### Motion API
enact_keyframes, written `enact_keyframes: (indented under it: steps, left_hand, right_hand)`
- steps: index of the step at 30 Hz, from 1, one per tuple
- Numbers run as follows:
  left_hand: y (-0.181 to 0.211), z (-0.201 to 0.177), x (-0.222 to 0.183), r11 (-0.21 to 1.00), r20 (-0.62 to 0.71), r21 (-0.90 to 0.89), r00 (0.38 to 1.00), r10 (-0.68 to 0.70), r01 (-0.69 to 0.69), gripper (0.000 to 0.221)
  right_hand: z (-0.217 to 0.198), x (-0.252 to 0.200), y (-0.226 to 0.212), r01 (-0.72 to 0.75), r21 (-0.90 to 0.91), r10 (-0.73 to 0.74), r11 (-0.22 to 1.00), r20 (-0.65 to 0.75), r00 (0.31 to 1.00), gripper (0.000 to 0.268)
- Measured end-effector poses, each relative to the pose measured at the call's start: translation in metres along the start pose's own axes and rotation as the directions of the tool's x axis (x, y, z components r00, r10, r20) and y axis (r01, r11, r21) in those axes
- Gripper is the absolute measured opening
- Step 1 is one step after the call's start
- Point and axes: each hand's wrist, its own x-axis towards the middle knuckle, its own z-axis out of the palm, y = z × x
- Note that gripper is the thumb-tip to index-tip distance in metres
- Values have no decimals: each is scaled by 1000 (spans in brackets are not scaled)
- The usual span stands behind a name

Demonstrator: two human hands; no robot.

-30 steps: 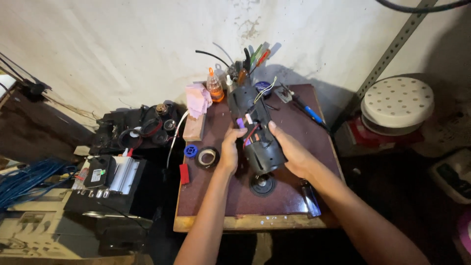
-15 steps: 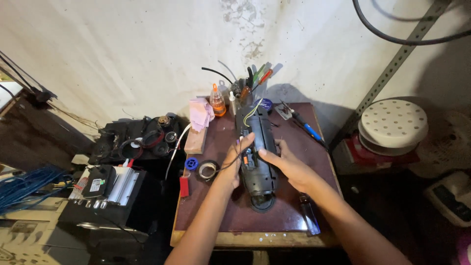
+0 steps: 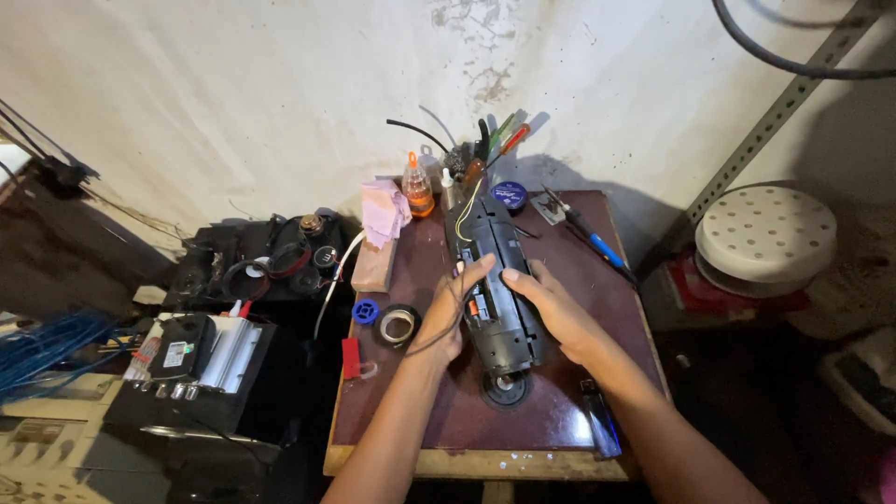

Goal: Reassembling a portable speaker by connecting internal wires, positioning the circuit board, and snapping the plastic housing together.

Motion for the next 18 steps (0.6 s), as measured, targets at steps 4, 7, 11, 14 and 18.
enact_keyframes:
  steps: [4, 7, 11, 14, 18]
  left_hand:
    - [-39, -39, 53, 987, 122, -108, 983, 136, -123, 53]
    - [-24, -23, 28, 994, 46, -25, 993, 110, -109, 58]
    - [-3, -6, 2, 990, -72, 67, 989, 131, -126, 50]
    - [1, -2, -4, 984, -74, 26, 981, 180, -179, 43]
    - [-4, -5, 4, 990, -82, 17, 987, 139, -138, 48]
  right_hand:
    - [-8, 12, 17, -18, 31, 20, 999, -86, 996, 61]
    - [-3, -1, 15, 124, 26, -124, 992, -1, 992, 95]
    - [7, -13, 0, 82, 4, -82, 997, 24, 996, 110]
    - [0, -4, 12, 99, 14, -99, 995, 6, 995, 100]
    - [-9, 9, 28, 135, 23, -135, 991, -32, 990, 86]
